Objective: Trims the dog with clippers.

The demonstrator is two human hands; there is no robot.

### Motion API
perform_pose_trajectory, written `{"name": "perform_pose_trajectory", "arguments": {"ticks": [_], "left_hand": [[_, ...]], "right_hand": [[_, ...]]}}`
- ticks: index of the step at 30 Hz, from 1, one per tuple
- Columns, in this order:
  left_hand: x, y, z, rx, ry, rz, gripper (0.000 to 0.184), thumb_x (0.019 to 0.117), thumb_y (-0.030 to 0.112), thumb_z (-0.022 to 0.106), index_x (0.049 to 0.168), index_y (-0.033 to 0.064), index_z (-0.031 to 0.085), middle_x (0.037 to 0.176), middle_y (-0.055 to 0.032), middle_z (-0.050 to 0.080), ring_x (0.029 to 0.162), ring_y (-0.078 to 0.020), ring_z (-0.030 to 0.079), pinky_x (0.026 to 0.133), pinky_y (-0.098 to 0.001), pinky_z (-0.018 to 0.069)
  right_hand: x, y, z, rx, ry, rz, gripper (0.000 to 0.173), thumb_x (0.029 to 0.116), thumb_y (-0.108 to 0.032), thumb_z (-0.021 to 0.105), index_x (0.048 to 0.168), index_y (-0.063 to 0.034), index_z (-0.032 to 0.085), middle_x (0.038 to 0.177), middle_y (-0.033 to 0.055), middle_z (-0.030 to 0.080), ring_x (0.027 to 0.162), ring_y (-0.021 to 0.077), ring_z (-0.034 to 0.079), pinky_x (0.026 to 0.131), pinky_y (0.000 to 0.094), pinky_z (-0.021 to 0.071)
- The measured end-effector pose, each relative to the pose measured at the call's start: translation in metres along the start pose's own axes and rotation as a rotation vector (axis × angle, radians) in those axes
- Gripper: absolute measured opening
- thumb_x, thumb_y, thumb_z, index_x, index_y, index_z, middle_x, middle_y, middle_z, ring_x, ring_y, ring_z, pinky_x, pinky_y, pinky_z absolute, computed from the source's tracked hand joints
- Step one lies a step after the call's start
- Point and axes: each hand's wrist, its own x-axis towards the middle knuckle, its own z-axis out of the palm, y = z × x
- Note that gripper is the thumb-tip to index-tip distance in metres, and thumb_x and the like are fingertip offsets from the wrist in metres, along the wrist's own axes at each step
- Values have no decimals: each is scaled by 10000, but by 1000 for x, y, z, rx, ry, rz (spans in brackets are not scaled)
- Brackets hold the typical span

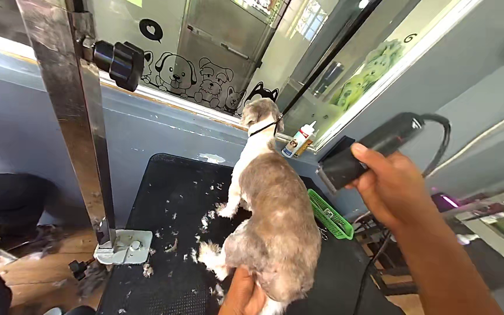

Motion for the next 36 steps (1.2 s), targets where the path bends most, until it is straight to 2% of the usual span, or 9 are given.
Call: {"name": "perform_pose_trajectory", "arguments": {"ticks": [6,12,15,17,20,24,29,32,36], "left_hand": [[-8,-9,-2,-117,-105,-5,89,904,230,723,863,168,773,863,-49,779,814,-117,756,781,-301,634],[-9,-9,-11,-109,-189,-28,132,820,270,809,905,169,797,899,-50,785,848,-124,760,802,-301,630],[-13,-9,-15,-14,-153,-3,66,864,232,758,880,179,793,855,-28,780,802,-92,751,772,-272,625],[-17,-9,-18,105,-97,41,201,919,127,598,839,212,762,833,12,777,789,-46,737,762,-241,614],[-18,-11,-23,120,-137,26,214,925,93,605,869,204,779,855,10,781,814,-45,737,787,-242,612],[-27,-9,-4,362,-18,-37,358,875,-116,483,877,150,723,825,61,765,772,3,712,769,-193,594],[-7,-31,-9,546,-261,153,325,805,-135,697,1051,76,721,968,66,770,925,-19,717,891,-250,595],[2,-39,-10,603,-315,224,339,799,-118,736,1102,25,687,1015,51,761,982,-22,708,931,-258,589],[9,-35,-6,695,-303,203,298,803,-91,750,1078,6,690,986,40,751,959,-5,702,913,-229,588]], "right_hand": [[97,45,8,-172,-88,38,515,963,-229,632,1407,-120,397,987,101,672,681,182,672,518,312,555],[96,76,33,-134,-223,238,375,1014,-222,583,1333,-90,439,948,107,681,714,183,682,557,310,556],[69,60,40,-174,-274,195,371,996,-212,640,1306,-95,472,898,98,685,603,145,641,455,249,497],[50,44,42,-218,-277,166,498,945,-202,735,1337,-103,445,911,109,677,554,154,618,411,252,482],[17,22,47,-344,-232,99,752,830,-278,855,1400,-154,380,933,112,671,501,196,606,374,312,503],[-36,-3,65,-678,-221,-102,868,747,-465,854,1423,-179,390,901,22,692,648,154,696,495,365,594],[-61,-7,85,-976,-230,-476,936,736,-612,779,1392,-38,435,852,-2,676,715,113,676,570,367,574],[-27,-18,85,-1013,-132,-486,981,759,-575,790,1431,9,379,900,92,682,752,202,694,621,451,581],[26,-20,84,-1090,-166,-344,1017,707,-530,814,1471,-73,323,1000,119,672,889,267,701,741,534,568]]}}
